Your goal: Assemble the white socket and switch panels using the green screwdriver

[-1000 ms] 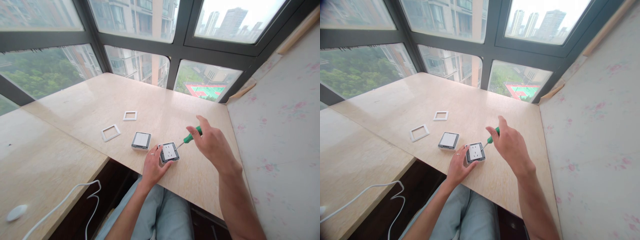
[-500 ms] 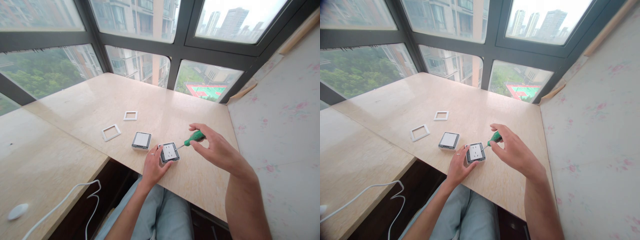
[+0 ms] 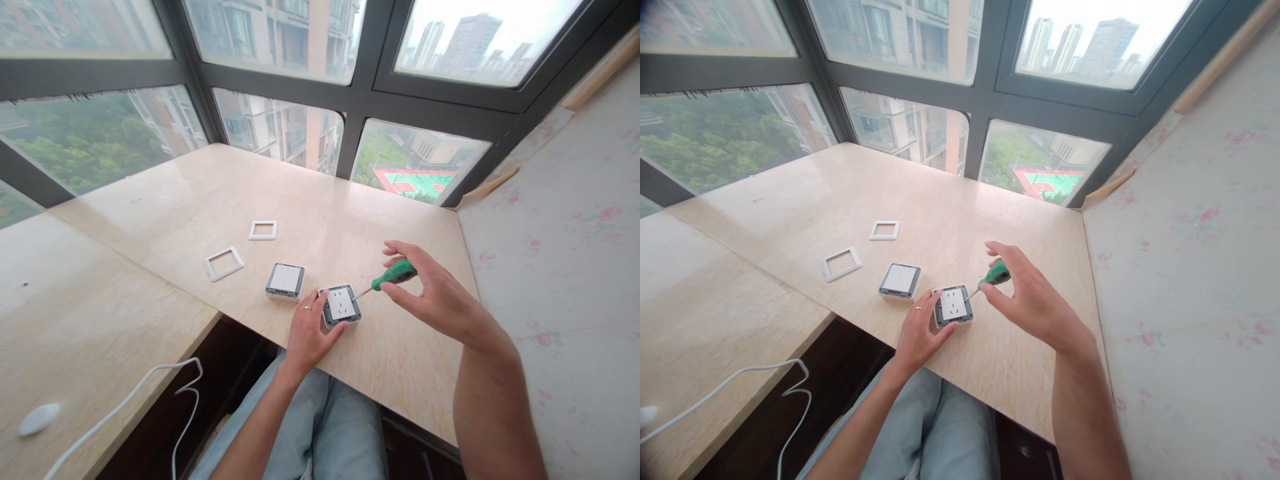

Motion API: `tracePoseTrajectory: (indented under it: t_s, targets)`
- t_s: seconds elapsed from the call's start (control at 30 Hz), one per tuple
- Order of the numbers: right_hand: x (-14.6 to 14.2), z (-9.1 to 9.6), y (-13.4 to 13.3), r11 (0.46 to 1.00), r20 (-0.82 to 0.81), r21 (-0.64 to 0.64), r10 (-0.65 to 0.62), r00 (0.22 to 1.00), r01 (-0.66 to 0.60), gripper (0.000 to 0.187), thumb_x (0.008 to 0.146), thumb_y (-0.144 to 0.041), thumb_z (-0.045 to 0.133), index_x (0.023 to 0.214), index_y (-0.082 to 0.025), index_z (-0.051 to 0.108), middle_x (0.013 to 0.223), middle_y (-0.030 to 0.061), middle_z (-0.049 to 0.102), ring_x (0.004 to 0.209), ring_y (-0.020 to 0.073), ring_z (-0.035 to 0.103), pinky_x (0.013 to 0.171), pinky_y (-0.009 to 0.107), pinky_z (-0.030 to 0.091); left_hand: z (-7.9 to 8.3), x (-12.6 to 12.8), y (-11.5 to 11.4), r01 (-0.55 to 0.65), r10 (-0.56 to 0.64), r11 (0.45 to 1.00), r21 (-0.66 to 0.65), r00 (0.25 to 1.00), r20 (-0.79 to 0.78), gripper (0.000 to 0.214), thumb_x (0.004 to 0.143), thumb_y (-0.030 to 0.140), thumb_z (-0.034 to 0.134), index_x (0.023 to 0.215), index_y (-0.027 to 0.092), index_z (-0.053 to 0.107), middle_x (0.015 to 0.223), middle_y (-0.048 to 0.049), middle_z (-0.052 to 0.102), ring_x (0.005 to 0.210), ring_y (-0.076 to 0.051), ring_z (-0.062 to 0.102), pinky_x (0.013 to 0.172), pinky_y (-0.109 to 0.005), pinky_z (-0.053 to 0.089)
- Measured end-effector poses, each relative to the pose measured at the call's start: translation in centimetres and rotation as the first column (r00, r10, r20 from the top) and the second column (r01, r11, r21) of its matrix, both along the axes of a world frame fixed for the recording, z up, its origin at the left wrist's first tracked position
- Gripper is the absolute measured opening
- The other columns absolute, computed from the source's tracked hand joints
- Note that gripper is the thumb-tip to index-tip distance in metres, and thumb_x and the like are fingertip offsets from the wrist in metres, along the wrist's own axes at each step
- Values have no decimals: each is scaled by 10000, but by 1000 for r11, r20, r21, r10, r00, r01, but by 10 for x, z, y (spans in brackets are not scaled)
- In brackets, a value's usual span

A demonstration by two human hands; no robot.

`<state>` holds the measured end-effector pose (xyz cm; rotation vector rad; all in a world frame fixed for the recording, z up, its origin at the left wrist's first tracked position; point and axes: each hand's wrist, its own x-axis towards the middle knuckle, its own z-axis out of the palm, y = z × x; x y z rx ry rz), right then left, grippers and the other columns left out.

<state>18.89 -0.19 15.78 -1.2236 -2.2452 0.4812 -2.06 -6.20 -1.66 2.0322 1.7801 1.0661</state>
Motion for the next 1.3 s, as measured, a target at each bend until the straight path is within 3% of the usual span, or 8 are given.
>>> tracePoseTrajectory:
  t_s: [0.1,0.23,0.37,0.5,0.77,0.87,1.03,1.3]
  targets:
    - [-5,1,0,981,111,68,-191,975,184,600,908,-610,497,1339,-193,470,997,120,706,776,243,686,642,357,530,0,0,0,-1,1,1000,-4,1000,6,665,849,489,666,1395,197,426,1410,-171,499,1294,-317,495,1055,-501,433]
    - [-8,6,0,858,339,254,-512,789,447,570,938,-660,351,894,-183,661,566,76,612,569,262,623,502,320,399,1,0,0,1,-1,1000,2,1000,7,667,847,494,664,1392,190,429,1406,-176,501,1285,-323,502,1041,-507,444]
    - [-1,6,0,950,203,165,-294,934,263,312,936,-426,492,1112,-203,620,879,80,697,735,231,659,619,340,488,1,0,0,-2,2,1000,1,1000,5,668,844,493,667,1388,183,433,1401,-178,504,1284,-324,504,1044,-505,442]
    - [2,3,-3,998,43,69,9,999,-12,533,900,-396,560,1386,-222,431,1221,114,622,906,199,673,796,354,546,1,0,0,6,-6,1000,7,1000,10,665,848,490,667,1393,195,426,1401,-174,502,1291,-321,499,1053,-501,435]
    - [-8,4,0,885,330,266,-457,826,383,621,927,-677,357,1138,-165,638,594,81,646,560,269,633,495,327,421,3,0,0,6,-6,1000,5,1000,2,671,848,501,662,1404,210,422,1406,-169,501,1283,-325,507,1029,-503,455]
    - [-3,3,0,913,297,238,-394,870,333,485,950,-575,417,1160,-185,617,705,79,684,621,253,650,547,335,459,2,0,0,5,-5,1000,6,1000,3,671,847,496,666,1402,210,419,1404,-168,501,1281,-323,508,1034,-498,451]
    - [0,1,-2,991,125,131,21,992,-37,566,926,-472,533,1409,-205,408,1195,127,640,936,220,675,860,373,522,1,0,0,7,-7,1000,6,1000,5,678,847,495,669,1398,191,416,1404,-176,497,1288,-318,500,1045,-489,440]
    - [-7,6,-1,911,329,233,-404,854,341,495,939,-594,432,1132,-181,626,657,71,682,592,265,649,534,339,439,2,-1,0,9,-9,1000,2,1000,-5,674,850,498,663,1394,185,418,1399,-177,501,1290,-320,498,1052,-495,436]
